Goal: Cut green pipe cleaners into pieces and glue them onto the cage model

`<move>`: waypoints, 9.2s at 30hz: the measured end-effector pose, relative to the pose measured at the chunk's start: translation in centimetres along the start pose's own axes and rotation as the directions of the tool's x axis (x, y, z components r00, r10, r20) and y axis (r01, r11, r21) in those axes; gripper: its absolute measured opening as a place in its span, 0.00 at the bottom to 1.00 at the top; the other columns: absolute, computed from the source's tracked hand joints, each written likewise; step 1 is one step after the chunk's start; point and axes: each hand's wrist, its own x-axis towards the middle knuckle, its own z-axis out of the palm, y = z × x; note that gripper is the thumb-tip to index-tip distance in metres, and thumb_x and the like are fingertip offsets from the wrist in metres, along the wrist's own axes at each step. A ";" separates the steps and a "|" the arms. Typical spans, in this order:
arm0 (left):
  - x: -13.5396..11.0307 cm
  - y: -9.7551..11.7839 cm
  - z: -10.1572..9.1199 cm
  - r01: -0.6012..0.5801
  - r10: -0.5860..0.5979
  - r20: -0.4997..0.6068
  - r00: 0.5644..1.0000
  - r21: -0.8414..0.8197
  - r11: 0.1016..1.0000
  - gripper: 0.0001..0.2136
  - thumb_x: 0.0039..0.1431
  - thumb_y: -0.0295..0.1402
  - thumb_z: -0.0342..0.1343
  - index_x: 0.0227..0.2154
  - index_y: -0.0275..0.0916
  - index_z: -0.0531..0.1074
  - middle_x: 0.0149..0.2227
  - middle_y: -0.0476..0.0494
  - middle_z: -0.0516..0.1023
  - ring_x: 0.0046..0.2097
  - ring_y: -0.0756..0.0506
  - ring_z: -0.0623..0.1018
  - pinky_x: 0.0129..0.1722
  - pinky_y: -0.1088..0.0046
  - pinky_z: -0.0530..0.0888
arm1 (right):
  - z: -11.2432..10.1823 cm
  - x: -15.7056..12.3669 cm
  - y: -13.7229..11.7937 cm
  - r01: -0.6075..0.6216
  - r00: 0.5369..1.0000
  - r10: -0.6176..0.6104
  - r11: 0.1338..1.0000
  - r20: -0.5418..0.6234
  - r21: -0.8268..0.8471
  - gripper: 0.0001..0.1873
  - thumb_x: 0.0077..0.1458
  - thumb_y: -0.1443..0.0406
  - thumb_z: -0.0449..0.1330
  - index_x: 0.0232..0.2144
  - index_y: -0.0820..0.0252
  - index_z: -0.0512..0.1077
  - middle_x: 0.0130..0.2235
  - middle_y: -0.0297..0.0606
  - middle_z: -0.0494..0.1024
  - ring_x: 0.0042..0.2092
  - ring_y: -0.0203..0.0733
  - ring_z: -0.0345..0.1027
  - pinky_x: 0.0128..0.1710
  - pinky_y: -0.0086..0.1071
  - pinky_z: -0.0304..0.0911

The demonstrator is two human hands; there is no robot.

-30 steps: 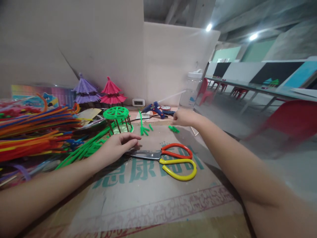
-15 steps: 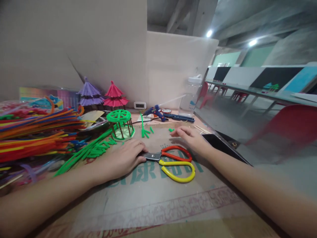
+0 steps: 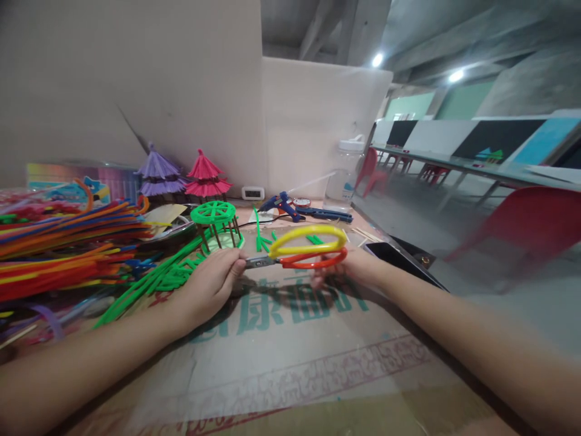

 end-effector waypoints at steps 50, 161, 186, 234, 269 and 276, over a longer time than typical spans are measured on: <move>0.3 0.0 -0.1 -0.093 0.072 0.269 0.960 0.065 0.994 0.16 0.64 0.47 0.48 0.40 0.41 0.72 0.42 0.42 0.73 0.46 0.41 0.71 0.42 0.64 0.69 | -0.5 10.9 -6.0 -0.203 0.975 0.022 0.510 -0.223 -0.836 0.06 0.53 0.65 0.57 0.33 0.60 0.73 0.26 0.37 0.80 0.25 0.38 0.72 0.23 0.26 0.60; 0.4 0.1 -0.3 -0.152 0.117 0.289 0.950 0.102 0.983 0.14 0.64 0.44 0.48 0.40 0.41 0.72 0.41 0.42 0.73 0.46 0.41 0.71 0.43 0.62 0.70 | 3.7 10.9 -4.8 0.207 0.908 -0.403 0.195 0.114 -0.959 0.14 0.61 0.64 0.52 0.43 0.56 0.77 0.42 0.41 0.80 0.43 0.43 0.70 0.40 0.31 0.56; 0.4 0.2 -0.3 -0.155 0.121 0.285 0.951 0.102 0.983 0.14 0.65 0.45 0.47 0.39 0.42 0.71 0.41 0.43 0.72 0.46 0.41 0.71 0.44 0.61 0.69 | 4.2 11.7 -3.4 0.360 0.909 -0.417 0.765 0.016 -0.533 0.11 0.54 0.74 0.53 0.39 0.62 0.71 0.37 0.37 0.77 0.36 0.35 0.72 0.39 0.30 0.66; 0.4 -0.1 -0.2 -0.113 0.081 0.301 0.950 0.090 0.990 0.15 0.64 0.46 0.48 0.40 0.42 0.71 0.41 0.42 0.71 0.46 0.41 0.71 0.44 0.63 0.70 | -6.4 7.8 -7.2 -0.252 0.927 0.346 0.286 -0.146 -0.925 0.10 0.50 0.60 0.56 0.23 0.59 0.69 0.21 0.35 0.71 0.23 0.37 0.63 0.24 0.30 0.54; 0.6 -1.1 0.6 0.062 -0.057 0.116 0.992 -0.034 0.998 0.15 0.68 0.34 0.37 0.35 0.39 0.69 0.38 0.41 0.72 0.42 0.43 0.72 0.46 0.63 0.71 | -3.2 3.5 0.2 0.138 0.880 -0.147 0.989 -0.452 -0.054 0.26 0.56 0.42 0.54 0.29 0.59 0.72 0.32 0.39 0.78 0.36 0.41 0.72 0.43 0.36 0.67; 1.6 -2.0 0.5 0.196 -0.191 0.045 0.980 -0.137 0.971 0.14 0.67 0.39 0.41 0.40 0.38 0.69 0.38 0.42 0.74 0.42 0.43 0.73 0.45 0.63 0.71 | -0.5 0.7 1.5 0.034 0.874 -0.136 0.975 -0.467 -0.220 0.27 0.54 0.41 0.54 0.33 0.58 0.72 0.37 0.40 0.77 0.42 0.45 0.71 0.47 0.39 0.65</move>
